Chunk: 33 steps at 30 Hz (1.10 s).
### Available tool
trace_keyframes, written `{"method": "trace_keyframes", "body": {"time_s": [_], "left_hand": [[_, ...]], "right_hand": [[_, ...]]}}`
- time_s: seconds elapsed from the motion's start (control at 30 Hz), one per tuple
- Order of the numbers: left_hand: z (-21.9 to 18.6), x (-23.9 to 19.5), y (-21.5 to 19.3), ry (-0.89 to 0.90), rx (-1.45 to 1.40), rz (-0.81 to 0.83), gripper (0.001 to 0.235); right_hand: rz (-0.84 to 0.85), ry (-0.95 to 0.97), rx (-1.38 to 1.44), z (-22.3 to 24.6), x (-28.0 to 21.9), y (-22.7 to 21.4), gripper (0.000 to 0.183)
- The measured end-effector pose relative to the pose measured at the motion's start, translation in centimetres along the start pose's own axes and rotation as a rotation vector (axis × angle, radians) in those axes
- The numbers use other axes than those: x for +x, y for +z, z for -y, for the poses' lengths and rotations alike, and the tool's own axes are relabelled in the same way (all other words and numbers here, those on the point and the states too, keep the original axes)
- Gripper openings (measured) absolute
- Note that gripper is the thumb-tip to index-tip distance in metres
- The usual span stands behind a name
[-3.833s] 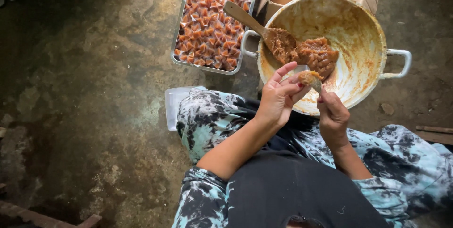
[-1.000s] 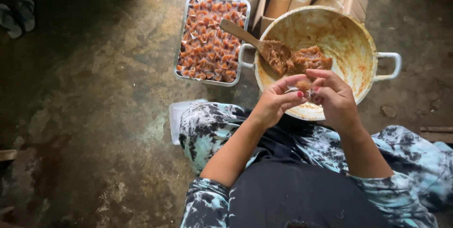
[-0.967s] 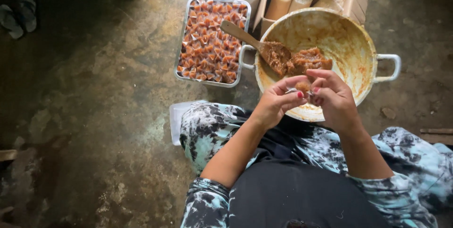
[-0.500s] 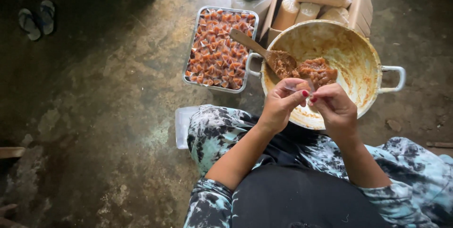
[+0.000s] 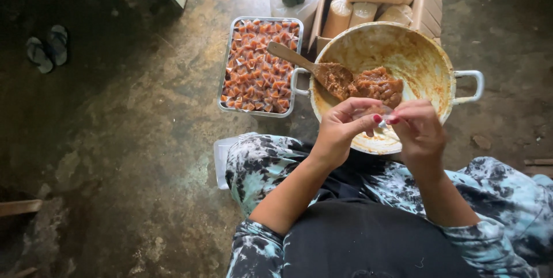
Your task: Portioning a thick brown paste into small plastic wraps and folding them to seal.
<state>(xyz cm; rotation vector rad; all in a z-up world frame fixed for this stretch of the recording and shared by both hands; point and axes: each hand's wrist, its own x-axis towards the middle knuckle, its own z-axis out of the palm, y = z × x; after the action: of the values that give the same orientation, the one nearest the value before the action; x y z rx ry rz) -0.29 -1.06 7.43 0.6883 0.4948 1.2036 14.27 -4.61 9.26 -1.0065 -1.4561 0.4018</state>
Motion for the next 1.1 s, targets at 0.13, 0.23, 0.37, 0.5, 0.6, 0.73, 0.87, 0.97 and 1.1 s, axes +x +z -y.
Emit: {"method": "trace_keyframes", "body": {"time_s": [0.13, 0.23, 0.37, 0.5, 0.6, 0.73, 0.87, 0.97, 1.1], "left_hand": [[0.9, -0.5, 0.0, -0.067, -0.102, 0.064, 0.037], [0.5, -0.8, 0.5, -0.118, -0.172, 0.124, 0.036], [0.3, -1.4, 0.8, -0.161, -0.287, 0.154, 0.035], [2.2, -1.0, -0.3, -0.161, -0.369, 0.16, 0.034], [2.4, -1.2, -0.5, -0.151, -0.373, 0.156, 0.034], [2.7, -1.1, -0.7, -0.125, -0.359, 0.144, 0.033], [1.6, -1.5, 0.2, -0.051, -0.263, 0.137, 0.034], [0.8, -1.7, 0.8, 0.013, -0.176, 0.128, 0.035], [0.5, -2.1, 1.1, 0.04, -0.118, 0.125, 0.037]], "right_hand": [[-0.064, 0.342, 0.667, -2.5, -1.1, -0.5, 0.033], [0.025, 0.521, 0.995, -2.2, -0.7, 0.0, 0.043], [0.134, 0.54, 1.103, -2.9, -1.1, 0.8, 0.049], [0.167, 0.593, 1.224, -0.9, 0.1, 2.0, 0.069], [0.204, 0.546, 1.257, -3.1, -0.7, 2.4, 0.079], [0.257, 0.526, 1.202, -3.2, -0.9, 2.7, 0.081], [0.259, 0.517, 1.208, -2.9, -0.4, 2.5, 0.081], [0.263, 0.547, 1.161, -2.8, -0.4, 2.2, 0.08], [0.239, 0.573, 1.155, -1.9, -0.3, 2.6, 0.075]]}}
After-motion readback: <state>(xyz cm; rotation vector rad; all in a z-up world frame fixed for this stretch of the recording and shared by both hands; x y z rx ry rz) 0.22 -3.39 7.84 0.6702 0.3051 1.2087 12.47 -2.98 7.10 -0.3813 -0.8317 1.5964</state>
